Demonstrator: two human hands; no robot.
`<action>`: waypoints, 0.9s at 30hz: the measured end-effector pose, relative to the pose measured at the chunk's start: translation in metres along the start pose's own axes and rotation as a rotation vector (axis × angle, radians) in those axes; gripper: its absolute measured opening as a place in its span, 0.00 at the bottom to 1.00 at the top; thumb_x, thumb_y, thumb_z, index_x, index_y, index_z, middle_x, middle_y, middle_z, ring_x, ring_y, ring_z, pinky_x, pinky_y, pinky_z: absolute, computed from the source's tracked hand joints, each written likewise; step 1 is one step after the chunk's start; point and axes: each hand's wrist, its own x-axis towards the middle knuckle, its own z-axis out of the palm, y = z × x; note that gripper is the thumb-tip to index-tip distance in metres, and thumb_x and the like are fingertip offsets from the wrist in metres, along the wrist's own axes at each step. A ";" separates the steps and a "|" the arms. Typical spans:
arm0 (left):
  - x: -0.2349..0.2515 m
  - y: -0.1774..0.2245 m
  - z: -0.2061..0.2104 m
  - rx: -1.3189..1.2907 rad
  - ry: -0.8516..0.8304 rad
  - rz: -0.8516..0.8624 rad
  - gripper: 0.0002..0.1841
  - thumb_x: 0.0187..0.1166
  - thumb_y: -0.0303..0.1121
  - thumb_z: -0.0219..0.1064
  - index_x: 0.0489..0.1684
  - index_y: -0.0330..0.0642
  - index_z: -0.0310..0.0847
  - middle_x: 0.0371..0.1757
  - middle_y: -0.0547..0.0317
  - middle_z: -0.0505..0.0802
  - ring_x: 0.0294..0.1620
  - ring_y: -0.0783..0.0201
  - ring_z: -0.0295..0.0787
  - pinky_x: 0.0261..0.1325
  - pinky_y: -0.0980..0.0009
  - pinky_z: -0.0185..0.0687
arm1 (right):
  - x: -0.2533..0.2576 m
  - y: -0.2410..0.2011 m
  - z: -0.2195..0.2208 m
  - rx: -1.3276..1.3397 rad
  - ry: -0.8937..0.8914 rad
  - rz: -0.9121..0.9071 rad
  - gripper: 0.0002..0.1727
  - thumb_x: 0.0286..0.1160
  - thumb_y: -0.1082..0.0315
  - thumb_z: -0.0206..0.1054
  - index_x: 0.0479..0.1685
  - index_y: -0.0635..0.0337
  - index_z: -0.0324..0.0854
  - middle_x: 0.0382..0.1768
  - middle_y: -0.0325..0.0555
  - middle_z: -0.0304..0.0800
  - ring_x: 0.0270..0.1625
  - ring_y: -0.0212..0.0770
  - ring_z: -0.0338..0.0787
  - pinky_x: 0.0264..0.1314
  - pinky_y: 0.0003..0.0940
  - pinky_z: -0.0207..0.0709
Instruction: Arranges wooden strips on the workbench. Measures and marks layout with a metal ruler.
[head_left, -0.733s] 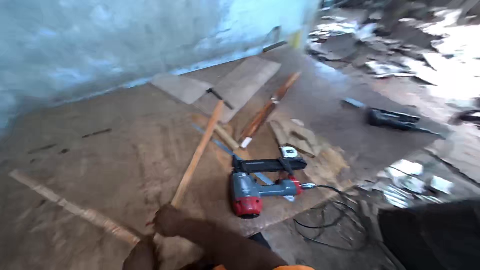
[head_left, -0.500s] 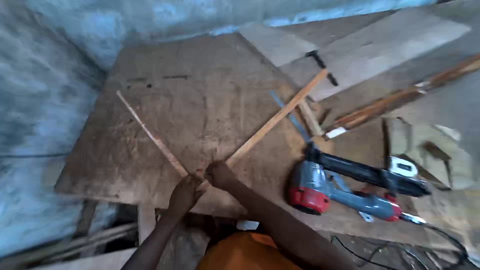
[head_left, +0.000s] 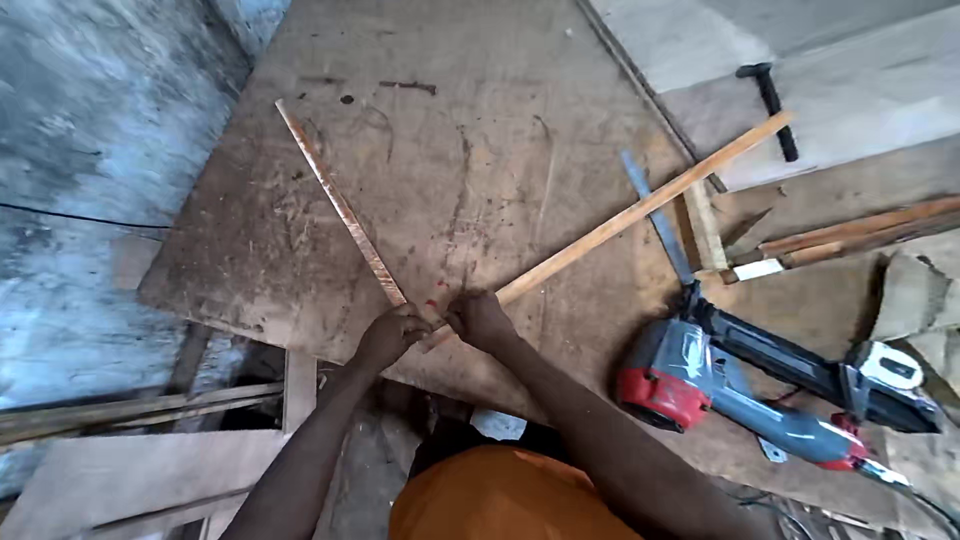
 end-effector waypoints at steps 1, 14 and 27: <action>0.003 0.001 -0.002 0.028 0.007 -0.044 0.10 0.85 0.42 0.67 0.51 0.53 0.94 0.57 0.59 0.92 0.57 0.58 0.90 0.66 0.51 0.85 | 0.000 -0.001 -0.001 0.008 -0.002 0.006 0.17 0.83 0.55 0.62 0.34 0.53 0.91 0.38 0.46 0.94 0.49 0.50 0.92 0.65 0.60 0.77; -0.054 -0.014 0.042 0.187 0.338 -0.016 0.26 0.80 0.58 0.68 0.67 0.51 0.82 0.65 0.53 0.87 0.64 0.55 0.88 0.65 0.52 0.88 | 0.003 -0.001 0.002 0.013 0.031 0.013 0.14 0.80 0.56 0.64 0.31 0.51 0.91 0.37 0.43 0.94 0.47 0.48 0.92 0.60 0.60 0.80; -0.043 0.013 0.037 0.525 0.207 0.073 0.23 0.78 0.55 0.70 0.54 0.43 0.86 0.56 0.52 0.88 0.58 0.52 0.88 0.62 0.52 0.87 | 0.001 -0.005 -0.002 0.010 -0.006 0.048 0.17 0.82 0.52 0.63 0.34 0.51 0.92 0.42 0.43 0.94 0.53 0.48 0.91 0.66 0.58 0.78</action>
